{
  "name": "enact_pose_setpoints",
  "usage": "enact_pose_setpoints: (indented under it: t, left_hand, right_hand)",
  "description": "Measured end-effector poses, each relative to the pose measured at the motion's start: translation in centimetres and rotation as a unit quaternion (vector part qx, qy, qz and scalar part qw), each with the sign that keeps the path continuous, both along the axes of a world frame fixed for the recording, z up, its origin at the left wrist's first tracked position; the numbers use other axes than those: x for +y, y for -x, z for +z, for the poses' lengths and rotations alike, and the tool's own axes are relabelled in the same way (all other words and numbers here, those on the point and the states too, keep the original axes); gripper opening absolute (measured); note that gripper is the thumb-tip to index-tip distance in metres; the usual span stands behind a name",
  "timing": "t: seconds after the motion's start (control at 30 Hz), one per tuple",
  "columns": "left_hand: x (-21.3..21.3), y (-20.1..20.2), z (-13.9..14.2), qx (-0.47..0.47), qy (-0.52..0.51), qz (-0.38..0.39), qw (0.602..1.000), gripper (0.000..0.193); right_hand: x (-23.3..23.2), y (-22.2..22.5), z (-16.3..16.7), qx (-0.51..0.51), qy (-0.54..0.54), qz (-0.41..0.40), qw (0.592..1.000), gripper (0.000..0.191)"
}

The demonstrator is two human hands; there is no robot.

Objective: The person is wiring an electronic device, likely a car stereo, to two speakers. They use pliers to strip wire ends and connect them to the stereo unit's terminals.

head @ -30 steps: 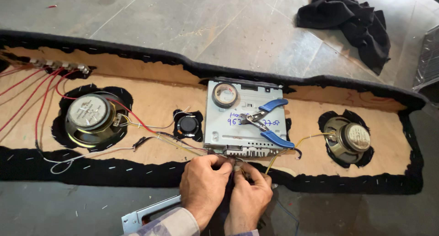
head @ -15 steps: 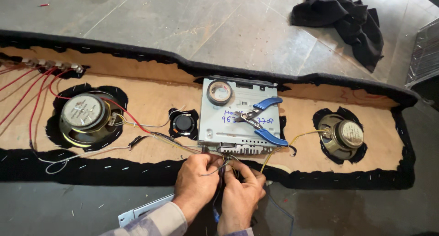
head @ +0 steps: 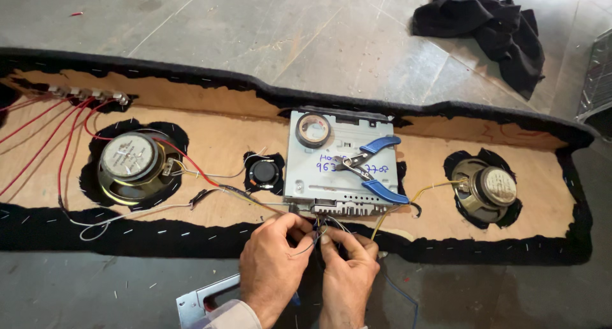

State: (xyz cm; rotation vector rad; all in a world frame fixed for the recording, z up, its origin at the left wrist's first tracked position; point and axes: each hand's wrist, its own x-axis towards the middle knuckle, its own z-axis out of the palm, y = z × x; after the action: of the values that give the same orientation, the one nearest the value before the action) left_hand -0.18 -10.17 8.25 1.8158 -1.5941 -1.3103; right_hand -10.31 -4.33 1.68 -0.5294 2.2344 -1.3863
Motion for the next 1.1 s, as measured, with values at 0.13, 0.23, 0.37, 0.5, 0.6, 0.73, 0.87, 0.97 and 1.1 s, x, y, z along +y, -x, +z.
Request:
enact_pose_setpoints:
  t: [0.13,0.23,0.37,0.5,0.6,0.73,0.87,0.97,1.1]
  left_hand:
    - [0.2,-0.3,0.1,0.094,0.079,-0.027,0.992,0.018]
    - [0.6,-0.8,-0.3,0.138,0.097,-0.059,0.984,0.018]
    - [0.9,-1.1,-0.8,0.106,0.133,-0.100,0.980,0.018]
    - [1.4,-0.8,-1.1,0.077,0.171,-0.102,0.977,0.016]
    - [1.4,-0.5,-1.4,0.039,0.130,-0.105,0.985,0.017]
    - [1.3,-0.7,-1.9,0.060,0.129,-0.098,0.985,0.017]
    - [0.8,-0.7,-2.5,0.125,0.089,-0.064,0.986,0.020]
    - [-0.4,-0.6,-3.2,0.163,-0.023,-0.026,0.986,0.031]
    - [-1.8,0.2,-4.2,0.186,-0.160,0.031,0.969,0.038]
  right_hand:
    - [0.2,0.2,0.0,0.044,-0.022,0.014,0.999,0.018]
    - [0.2,0.3,-0.1,0.037,-0.010,0.018,0.999,0.020]
    - [0.4,0.2,-0.1,0.024,-0.028,0.014,0.999,0.019]
    - [0.6,-0.3,-0.2,0.144,-0.117,0.025,0.982,0.014]
    - [0.4,-0.6,-0.4,0.205,-0.093,0.035,0.974,0.011]
    - [0.3,-0.5,-0.5,0.237,-0.079,0.032,0.968,0.008]
    - [0.1,-0.2,-0.2,0.256,-0.056,0.038,0.964,0.009]
    - [0.1,0.0,0.3,0.213,-0.071,0.043,0.974,0.010]
    - [0.0,0.0,0.7,0.214,-0.054,0.062,0.974,0.011]
